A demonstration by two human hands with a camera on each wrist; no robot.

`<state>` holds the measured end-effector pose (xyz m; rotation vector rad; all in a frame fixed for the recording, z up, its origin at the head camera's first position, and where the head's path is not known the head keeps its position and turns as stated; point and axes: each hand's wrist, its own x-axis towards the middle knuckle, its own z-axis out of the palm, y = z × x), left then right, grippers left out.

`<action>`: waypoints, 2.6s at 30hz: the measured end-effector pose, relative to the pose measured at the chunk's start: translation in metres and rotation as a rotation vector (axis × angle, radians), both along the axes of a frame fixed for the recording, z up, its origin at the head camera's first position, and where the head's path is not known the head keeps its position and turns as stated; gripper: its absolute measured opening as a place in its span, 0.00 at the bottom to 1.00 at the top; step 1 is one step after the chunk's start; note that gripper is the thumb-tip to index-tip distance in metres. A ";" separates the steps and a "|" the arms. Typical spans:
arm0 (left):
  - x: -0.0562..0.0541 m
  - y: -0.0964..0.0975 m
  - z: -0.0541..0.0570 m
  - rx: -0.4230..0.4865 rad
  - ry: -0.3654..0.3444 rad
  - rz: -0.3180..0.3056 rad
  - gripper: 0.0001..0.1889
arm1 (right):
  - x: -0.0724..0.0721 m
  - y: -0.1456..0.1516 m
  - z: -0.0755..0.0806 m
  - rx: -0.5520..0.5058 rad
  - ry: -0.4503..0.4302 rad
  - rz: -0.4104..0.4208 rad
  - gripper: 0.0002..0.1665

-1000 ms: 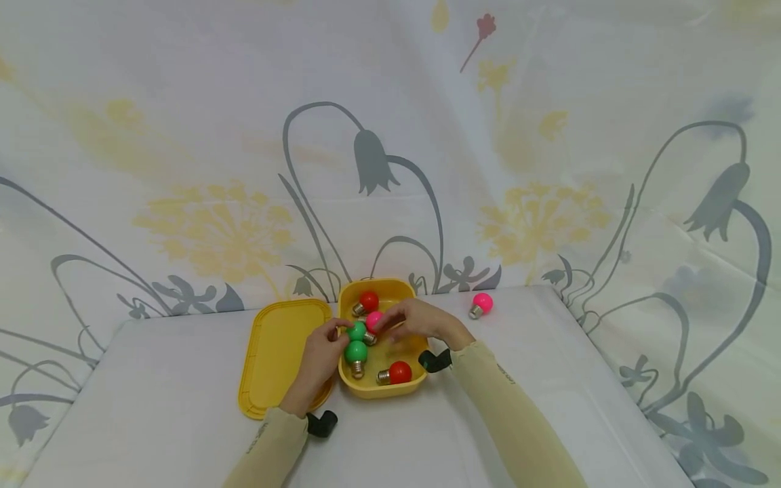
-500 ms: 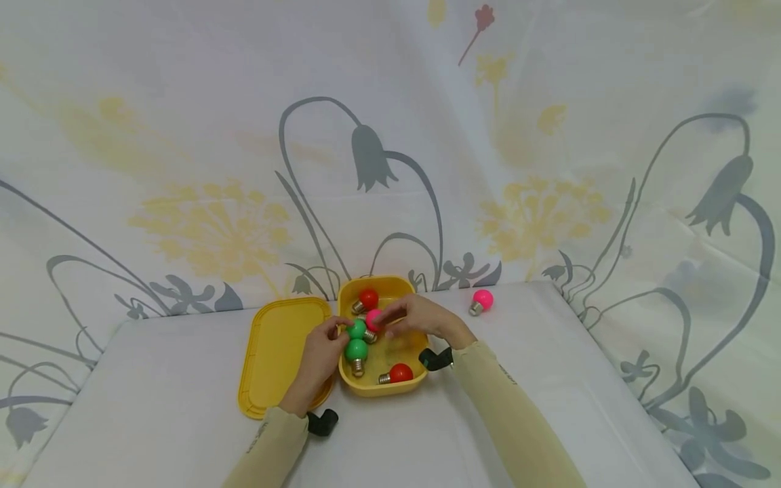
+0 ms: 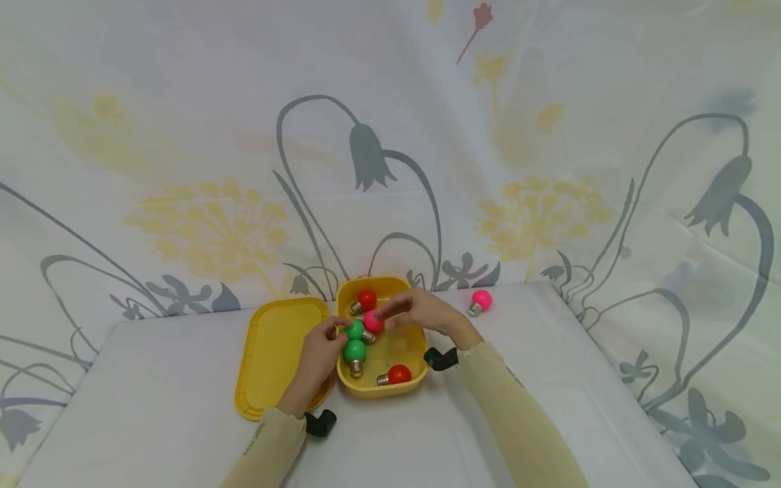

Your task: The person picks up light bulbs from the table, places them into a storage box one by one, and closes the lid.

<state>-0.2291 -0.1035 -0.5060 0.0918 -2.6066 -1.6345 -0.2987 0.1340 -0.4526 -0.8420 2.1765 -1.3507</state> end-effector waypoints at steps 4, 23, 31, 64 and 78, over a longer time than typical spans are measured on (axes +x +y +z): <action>0.000 0.000 0.001 -0.008 -0.002 0.002 0.12 | -0.001 0.009 0.004 -0.028 0.009 -0.042 0.18; -0.001 0.000 0.000 -0.014 0.032 0.004 0.10 | -0.008 0.053 0.004 -0.110 0.047 -0.353 0.18; 0.000 0.000 0.000 -0.022 0.036 0.004 0.10 | -0.006 0.083 0.004 -0.084 0.091 -0.479 0.20; 0.000 -0.001 0.001 -0.019 0.037 0.003 0.11 | -0.011 0.149 -0.040 0.130 0.197 -0.711 0.22; 0.001 0.000 0.001 -0.016 0.037 0.011 0.10 | -0.006 0.157 -0.049 0.194 0.263 -0.649 0.24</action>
